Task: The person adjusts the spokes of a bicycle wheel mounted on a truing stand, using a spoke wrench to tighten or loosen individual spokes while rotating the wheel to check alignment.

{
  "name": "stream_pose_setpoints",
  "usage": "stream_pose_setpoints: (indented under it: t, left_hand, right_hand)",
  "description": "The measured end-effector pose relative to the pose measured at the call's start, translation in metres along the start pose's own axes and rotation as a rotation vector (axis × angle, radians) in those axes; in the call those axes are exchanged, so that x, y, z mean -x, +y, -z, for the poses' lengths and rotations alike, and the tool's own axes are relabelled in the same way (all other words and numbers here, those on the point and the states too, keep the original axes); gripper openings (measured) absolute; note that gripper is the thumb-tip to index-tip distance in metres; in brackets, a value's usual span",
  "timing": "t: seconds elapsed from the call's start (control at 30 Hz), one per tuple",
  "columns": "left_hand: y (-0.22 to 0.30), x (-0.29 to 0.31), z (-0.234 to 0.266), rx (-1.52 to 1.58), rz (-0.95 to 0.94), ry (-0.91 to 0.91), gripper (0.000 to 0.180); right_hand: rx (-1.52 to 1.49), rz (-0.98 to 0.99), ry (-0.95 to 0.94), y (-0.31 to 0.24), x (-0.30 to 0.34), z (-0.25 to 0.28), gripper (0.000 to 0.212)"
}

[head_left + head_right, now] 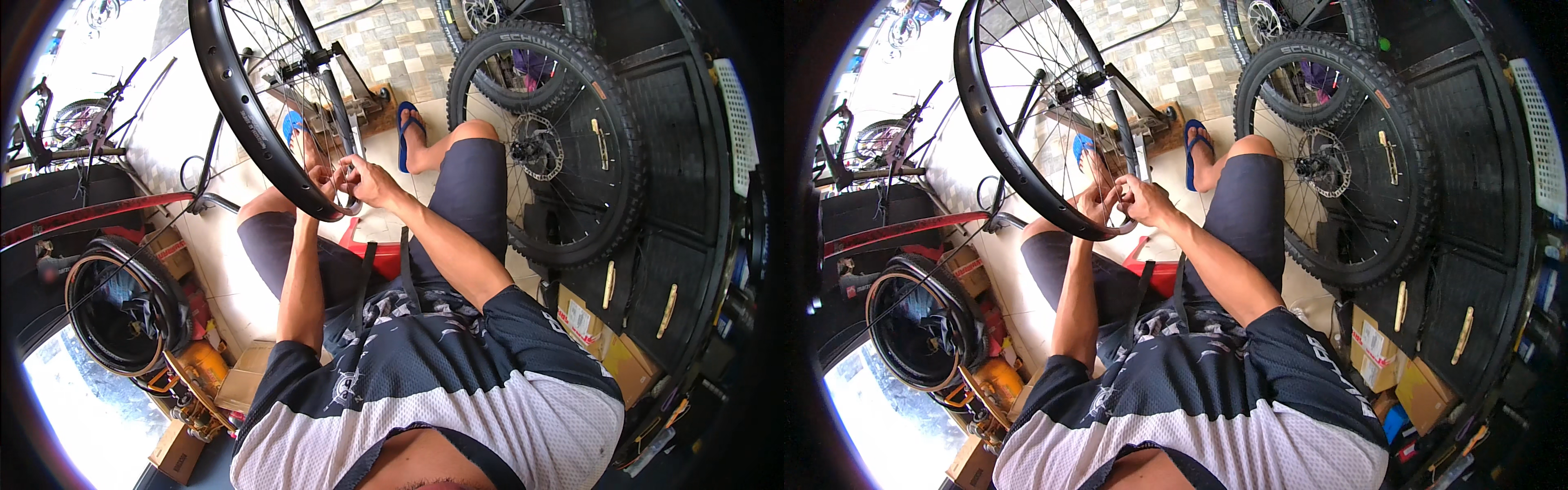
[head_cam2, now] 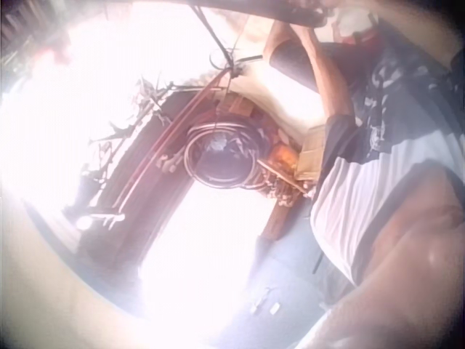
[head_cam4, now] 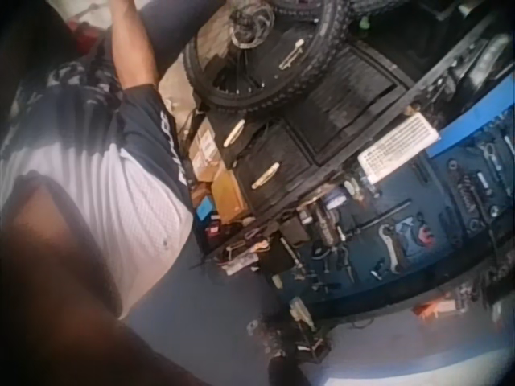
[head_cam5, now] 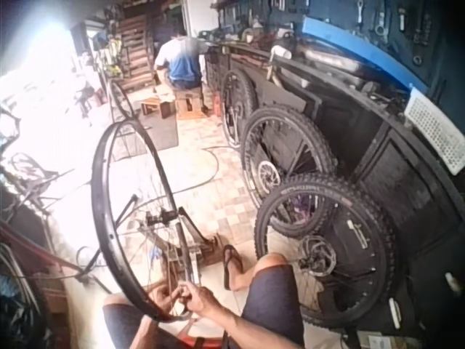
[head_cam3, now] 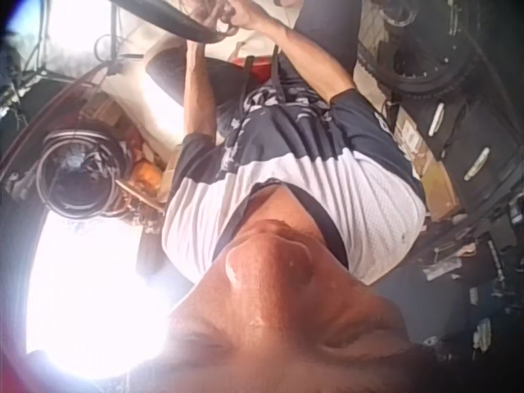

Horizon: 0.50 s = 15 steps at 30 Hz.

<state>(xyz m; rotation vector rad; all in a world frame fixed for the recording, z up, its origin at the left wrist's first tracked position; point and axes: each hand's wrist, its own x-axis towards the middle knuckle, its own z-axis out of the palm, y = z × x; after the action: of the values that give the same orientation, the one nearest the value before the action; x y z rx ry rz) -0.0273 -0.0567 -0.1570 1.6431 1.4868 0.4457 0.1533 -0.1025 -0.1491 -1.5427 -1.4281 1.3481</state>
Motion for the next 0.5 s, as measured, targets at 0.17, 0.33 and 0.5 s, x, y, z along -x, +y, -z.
stream_pose_setpoints:
  t: [0.17, 0.33, 0.5]
  left_hand:
    - [-0.008, -0.003, 0.009, -0.041, 0.124, -0.135, 0.049]
    - [0.005, -0.002, 0.001, -0.032, 0.067, -0.075, 0.049]
    - [0.018, -0.001, 0.007, 0.222, 0.332, 0.041, 0.052]
  right_hand:
    - [-0.061, 0.053, -0.032, 0.006, -0.005, -0.001, 0.062]
    - [0.135, 0.131, 0.060, -0.003, 0.003, 0.000, 0.071]
    - [-0.127, 0.049, -0.055, -0.005, 0.005, 0.006, 0.059]
